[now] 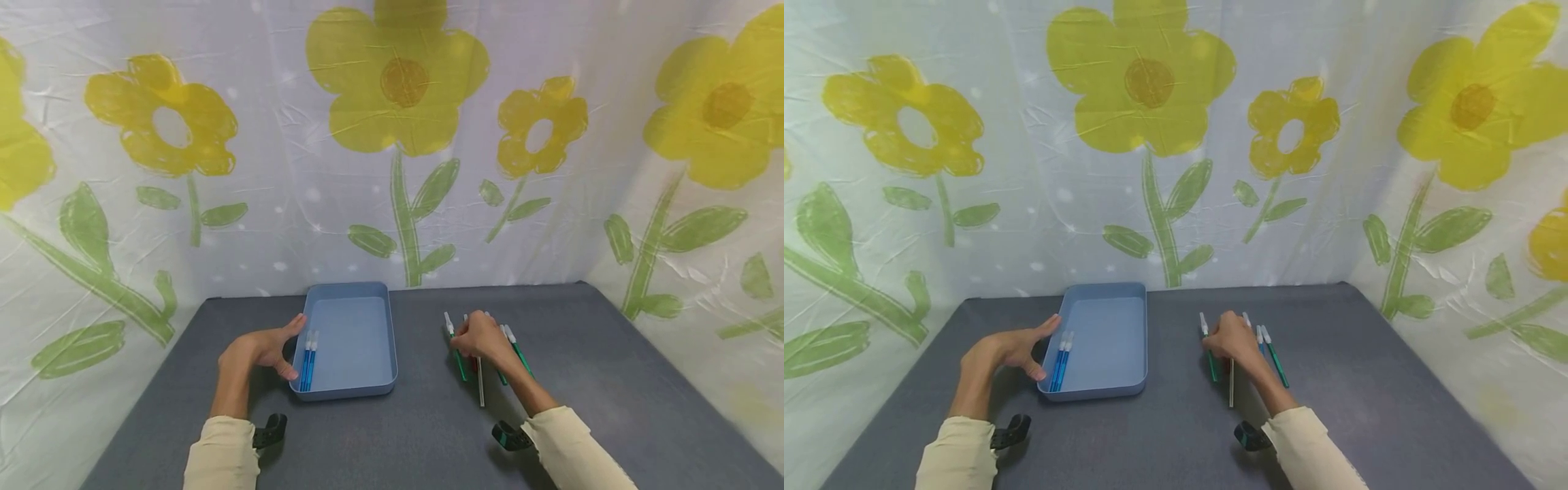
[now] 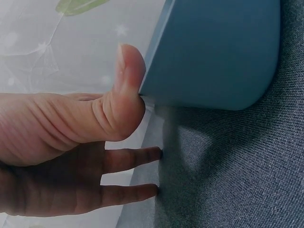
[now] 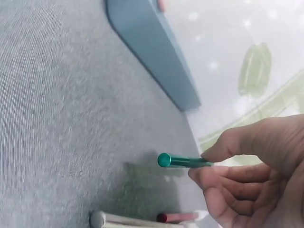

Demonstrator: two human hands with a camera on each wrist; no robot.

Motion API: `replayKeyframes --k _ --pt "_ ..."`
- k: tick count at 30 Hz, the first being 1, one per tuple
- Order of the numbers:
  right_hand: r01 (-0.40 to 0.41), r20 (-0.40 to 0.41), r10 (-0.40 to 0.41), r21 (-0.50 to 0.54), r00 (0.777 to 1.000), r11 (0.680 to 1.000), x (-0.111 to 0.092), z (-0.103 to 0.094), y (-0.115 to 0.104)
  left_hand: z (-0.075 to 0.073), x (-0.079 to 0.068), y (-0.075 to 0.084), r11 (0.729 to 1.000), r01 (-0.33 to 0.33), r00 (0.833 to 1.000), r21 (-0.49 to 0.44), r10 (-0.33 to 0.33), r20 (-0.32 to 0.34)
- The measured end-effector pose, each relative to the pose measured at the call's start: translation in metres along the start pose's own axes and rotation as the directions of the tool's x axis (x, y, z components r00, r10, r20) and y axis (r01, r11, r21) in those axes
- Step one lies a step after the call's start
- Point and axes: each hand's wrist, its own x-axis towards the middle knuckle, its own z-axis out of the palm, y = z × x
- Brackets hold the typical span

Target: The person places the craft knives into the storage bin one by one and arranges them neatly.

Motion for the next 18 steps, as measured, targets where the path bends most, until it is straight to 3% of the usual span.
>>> replayKeyframes --k 7,18 --pt "0.023 0.04 -0.027 0.095 0.999 0.995 -0.003 -0.002 -0.01 0.001 0.008 -0.006 1.0 0.015 1.0 0.019 -0.015 0.019" --pt "0.033 0.036 -0.039 0.17 0.999 0.985 -0.002 0.005 -0.032 0.0 0.002 -0.003 1.0 0.003 1.0 0.013 -0.003 0.01"
